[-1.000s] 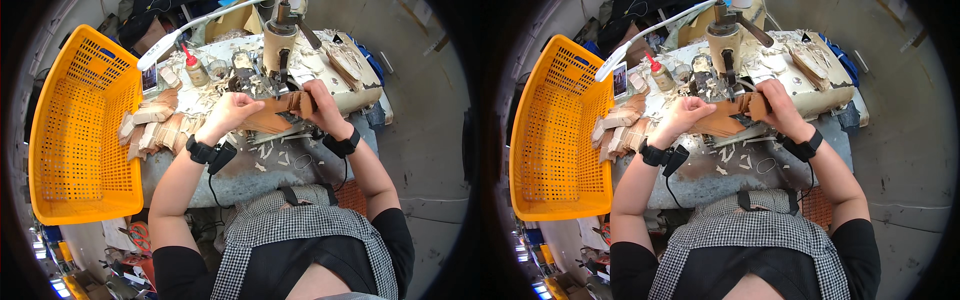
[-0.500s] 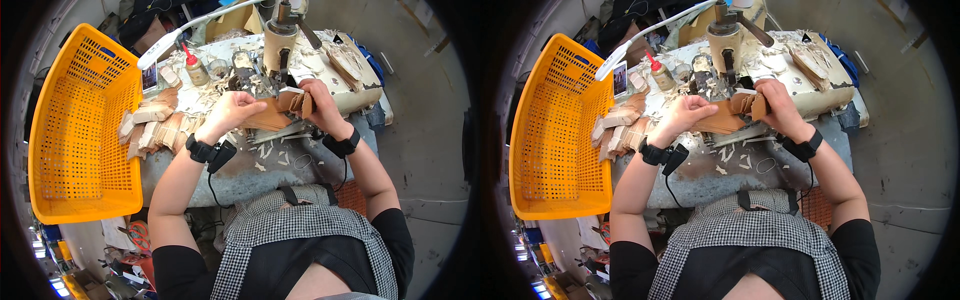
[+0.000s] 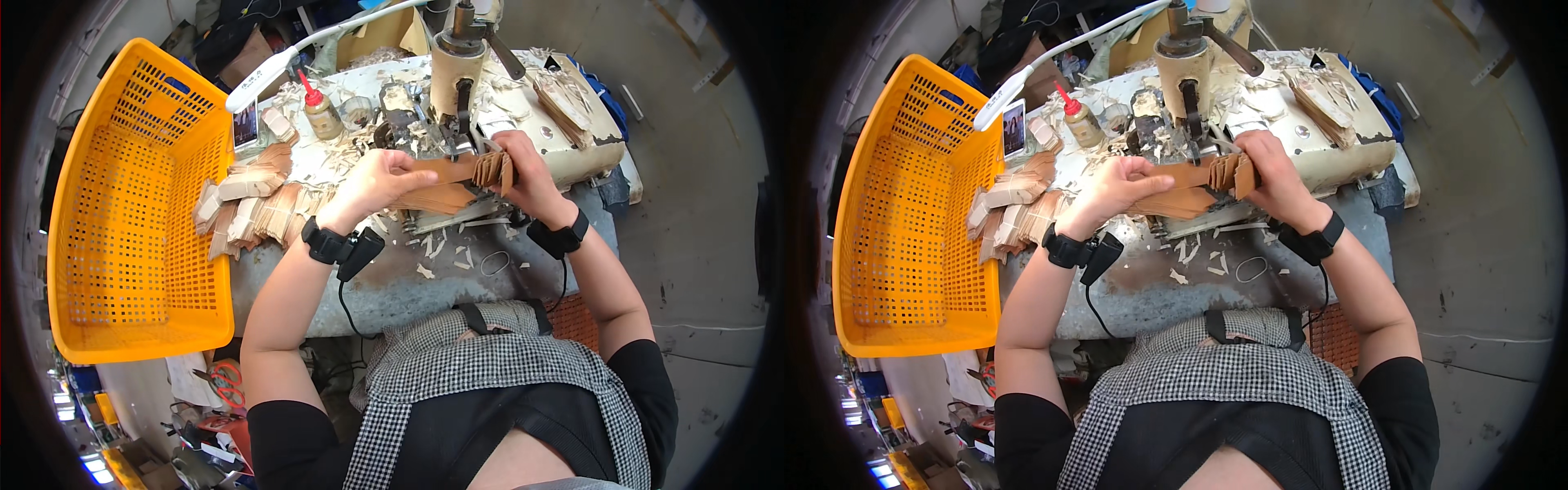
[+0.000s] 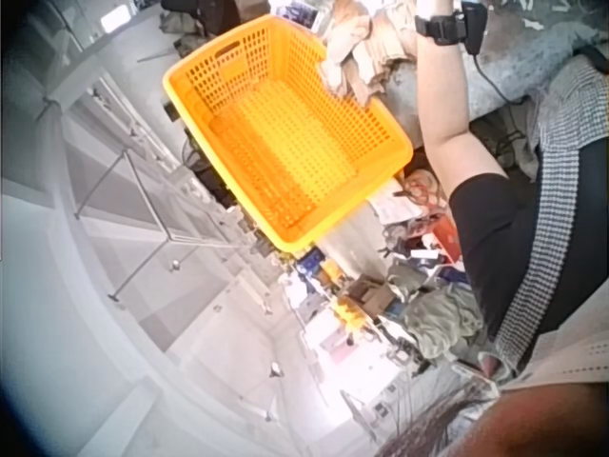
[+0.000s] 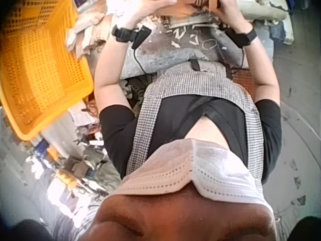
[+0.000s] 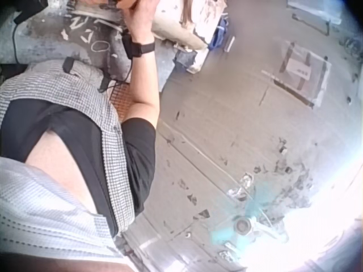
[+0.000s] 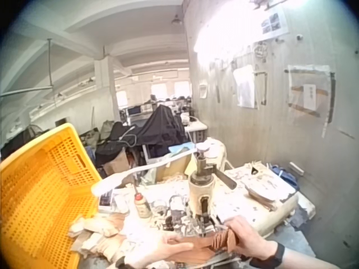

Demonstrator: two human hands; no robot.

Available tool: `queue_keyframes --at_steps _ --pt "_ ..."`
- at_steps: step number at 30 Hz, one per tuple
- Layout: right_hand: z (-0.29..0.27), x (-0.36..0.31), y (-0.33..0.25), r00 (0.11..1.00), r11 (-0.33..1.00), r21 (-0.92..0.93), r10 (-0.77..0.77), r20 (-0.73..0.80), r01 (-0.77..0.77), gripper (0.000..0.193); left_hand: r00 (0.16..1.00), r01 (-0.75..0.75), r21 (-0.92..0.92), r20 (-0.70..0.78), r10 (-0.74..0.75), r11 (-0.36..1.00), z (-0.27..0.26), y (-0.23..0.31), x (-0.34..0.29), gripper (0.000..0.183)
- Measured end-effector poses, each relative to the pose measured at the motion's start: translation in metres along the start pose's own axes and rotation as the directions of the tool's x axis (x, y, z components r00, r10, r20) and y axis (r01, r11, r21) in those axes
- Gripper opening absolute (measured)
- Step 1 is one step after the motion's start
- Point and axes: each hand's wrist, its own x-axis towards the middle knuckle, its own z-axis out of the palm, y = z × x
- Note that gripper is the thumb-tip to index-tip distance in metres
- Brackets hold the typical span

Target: The recorder uses a skiving machine to thin the edges of leather pieces for shoe manufacturing.

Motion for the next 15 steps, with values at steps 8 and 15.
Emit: queue_keyframes --at_steps 8,15 --pt "0.000 -0.006 -0.001 0.992 0.992 0.016 0.122 -0.028 -0.121 0.053 0.999 -0.029 -0.054 0.029 0.031 0.998 -0.011 -0.011 -0.002 0.027" --pt "0.000 0.001 -0.003 1.000 0.999 -0.033 -0.019 -0.020 0.019 0.054 0.997 0.046 0.083 -0.073 -0.040 0.996 0.003 -0.003 0.009 0.033"
